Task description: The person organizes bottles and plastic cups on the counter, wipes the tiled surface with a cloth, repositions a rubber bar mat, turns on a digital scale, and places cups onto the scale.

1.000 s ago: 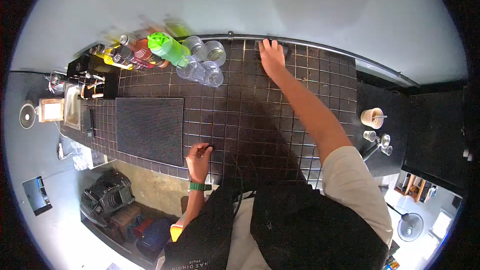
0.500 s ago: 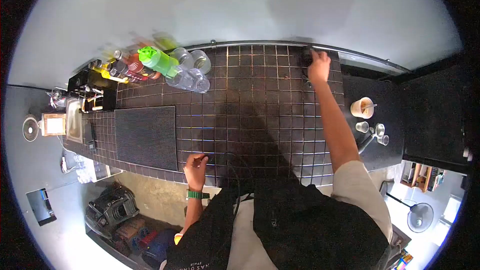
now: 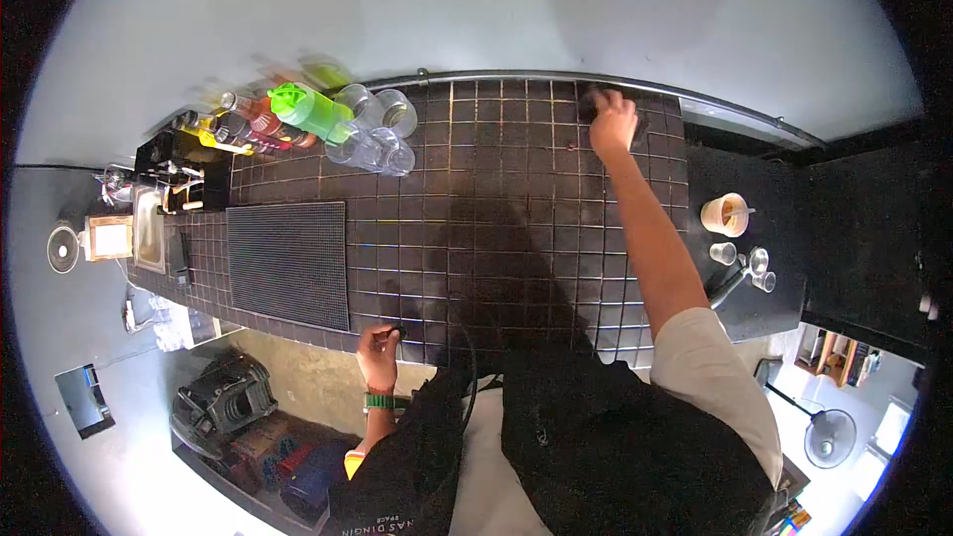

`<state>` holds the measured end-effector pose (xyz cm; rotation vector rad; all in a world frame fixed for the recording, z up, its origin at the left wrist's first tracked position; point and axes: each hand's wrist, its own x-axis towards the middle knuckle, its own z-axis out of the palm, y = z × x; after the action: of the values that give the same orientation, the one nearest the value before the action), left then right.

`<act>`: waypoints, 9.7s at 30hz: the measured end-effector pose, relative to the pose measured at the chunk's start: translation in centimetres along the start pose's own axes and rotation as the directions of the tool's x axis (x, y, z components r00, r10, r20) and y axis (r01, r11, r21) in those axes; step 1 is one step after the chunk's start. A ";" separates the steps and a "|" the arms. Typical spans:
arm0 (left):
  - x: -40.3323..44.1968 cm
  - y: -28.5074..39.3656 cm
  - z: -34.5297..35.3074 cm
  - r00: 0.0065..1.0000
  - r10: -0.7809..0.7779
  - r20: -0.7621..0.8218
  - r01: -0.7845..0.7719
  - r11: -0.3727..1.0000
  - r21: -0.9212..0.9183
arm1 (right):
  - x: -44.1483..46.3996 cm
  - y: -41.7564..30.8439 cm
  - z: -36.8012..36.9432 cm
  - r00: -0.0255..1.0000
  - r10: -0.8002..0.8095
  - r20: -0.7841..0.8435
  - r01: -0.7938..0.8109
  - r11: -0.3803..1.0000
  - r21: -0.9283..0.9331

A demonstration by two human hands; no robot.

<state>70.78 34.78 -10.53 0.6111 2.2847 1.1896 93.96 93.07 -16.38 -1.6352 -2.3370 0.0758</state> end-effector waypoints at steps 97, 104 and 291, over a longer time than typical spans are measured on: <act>1.0 2.1 -0.1 0.986 0.111 0.124 -0.116 0.992 0.038 | -23.7 -8.1 -8.5 0.819 -0.564 0.101 0.450 0.742 0.496; -0.2 1.7 -0.8 0.991 0.112 0.075 -0.114 0.993 0.018 | -9.9 -1.8 -18.0 0.928 -0.261 -0.266 0.369 0.745 0.555; 14.7 -47.9 -82.5 0.427 -0.538 -0.727 0.110 0.829 -0.549 | -18.1 -157.4 5.7 0.514 -0.845 -0.149 0.808 0.418 0.415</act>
<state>1.76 -32.60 -12.54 -0.8367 2.5054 1.9860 -45.32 21.01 6.86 -0.1261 -2.6478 0.4283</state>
